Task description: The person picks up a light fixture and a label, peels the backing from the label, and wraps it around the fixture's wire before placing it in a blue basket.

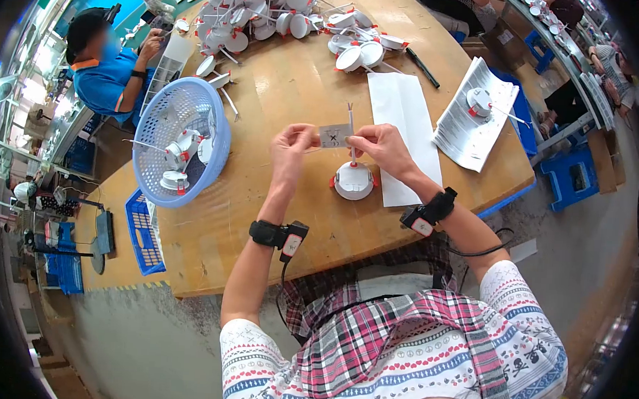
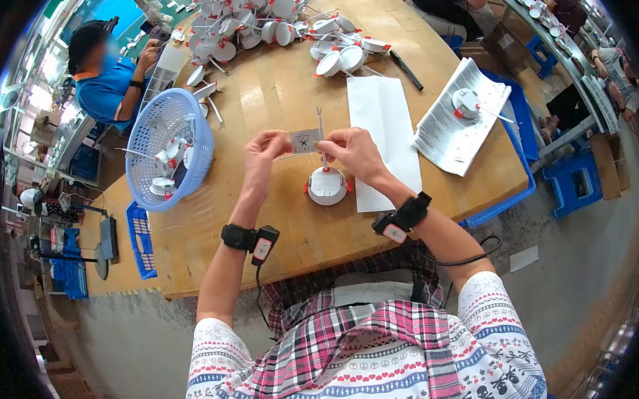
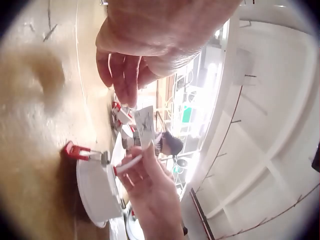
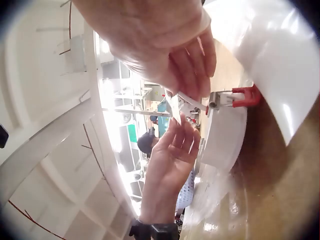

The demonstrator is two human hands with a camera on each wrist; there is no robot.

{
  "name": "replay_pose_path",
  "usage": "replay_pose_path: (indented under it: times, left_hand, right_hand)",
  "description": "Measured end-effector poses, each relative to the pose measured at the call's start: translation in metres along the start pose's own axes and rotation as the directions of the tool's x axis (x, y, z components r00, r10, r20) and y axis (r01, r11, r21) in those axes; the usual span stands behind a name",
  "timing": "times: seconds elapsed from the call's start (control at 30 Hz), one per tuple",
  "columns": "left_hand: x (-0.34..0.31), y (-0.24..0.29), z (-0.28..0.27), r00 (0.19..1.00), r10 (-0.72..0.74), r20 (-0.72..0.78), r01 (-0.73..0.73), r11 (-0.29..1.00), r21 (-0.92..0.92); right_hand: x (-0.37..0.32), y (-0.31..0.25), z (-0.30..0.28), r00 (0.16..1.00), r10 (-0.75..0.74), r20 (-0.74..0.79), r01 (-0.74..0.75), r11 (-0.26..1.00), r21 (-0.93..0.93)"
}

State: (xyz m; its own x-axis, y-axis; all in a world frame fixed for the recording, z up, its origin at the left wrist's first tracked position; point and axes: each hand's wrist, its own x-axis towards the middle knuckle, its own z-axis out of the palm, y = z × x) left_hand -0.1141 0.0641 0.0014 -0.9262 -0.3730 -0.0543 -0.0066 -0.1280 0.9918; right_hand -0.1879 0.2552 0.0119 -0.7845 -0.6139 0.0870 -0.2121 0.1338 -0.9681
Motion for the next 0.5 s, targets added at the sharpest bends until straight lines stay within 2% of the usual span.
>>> replay_pose_path:
  times: [0.1, 0.13, 0.23, 0.3, 0.4, 0.43, 0.5]
  left_hand:
    - [0.0, 0.006, -0.011, 0.991, -0.004, -0.135, 0.012, 0.998, 0.055]
    - [-0.005, 0.007, -0.012, 0.997, 0.0, -0.071, 0.011, 0.99, 0.143]
    - [-0.022, -0.008, 0.004, 0.982, 0.085, 0.168, -0.149, 0.895, 0.42]
    - [-0.041, -0.01, 0.023, 0.957, 0.114, 0.265, -0.274, 0.647, 0.712]
    - [-0.051, -0.009, 0.035, 0.882, 0.175, 0.437, -0.469, 0.408, 0.783]
    - [-0.05, -0.009, 0.036, 0.891, 0.145, 0.43, -0.449, 0.421, 0.788]
    - [-0.049, -0.008, 0.038, 0.906, 0.085, 0.415, -0.407, 0.445, 0.798]
  right_hand:
    - [-0.001, 0.002, -0.004, 0.998, 0.038, -0.047, -0.034, 0.997, 0.068]
    - [-0.002, 0.003, -0.005, 0.997, 0.055, -0.057, -0.05, 0.995, 0.092]
    - [0.0, 0.011, -0.005, 0.993, 0.082, -0.079, -0.074, 0.991, 0.108]
    - [0.001, 0.01, -0.006, 0.995, 0.084, -0.06, -0.078, 0.993, 0.09]
    - [0.003, 0.003, -0.005, 0.993, 0.026, -0.111, -0.025, 1.0, 0.011]
    - [0.004, 0.0, -0.004, 0.99, -0.003, -0.142, 0.0, 1.0, -0.026]
    - [0.014, -0.003, -0.003, 0.992, -0.01, -0.128, 0.023, 0.995, 0.101]
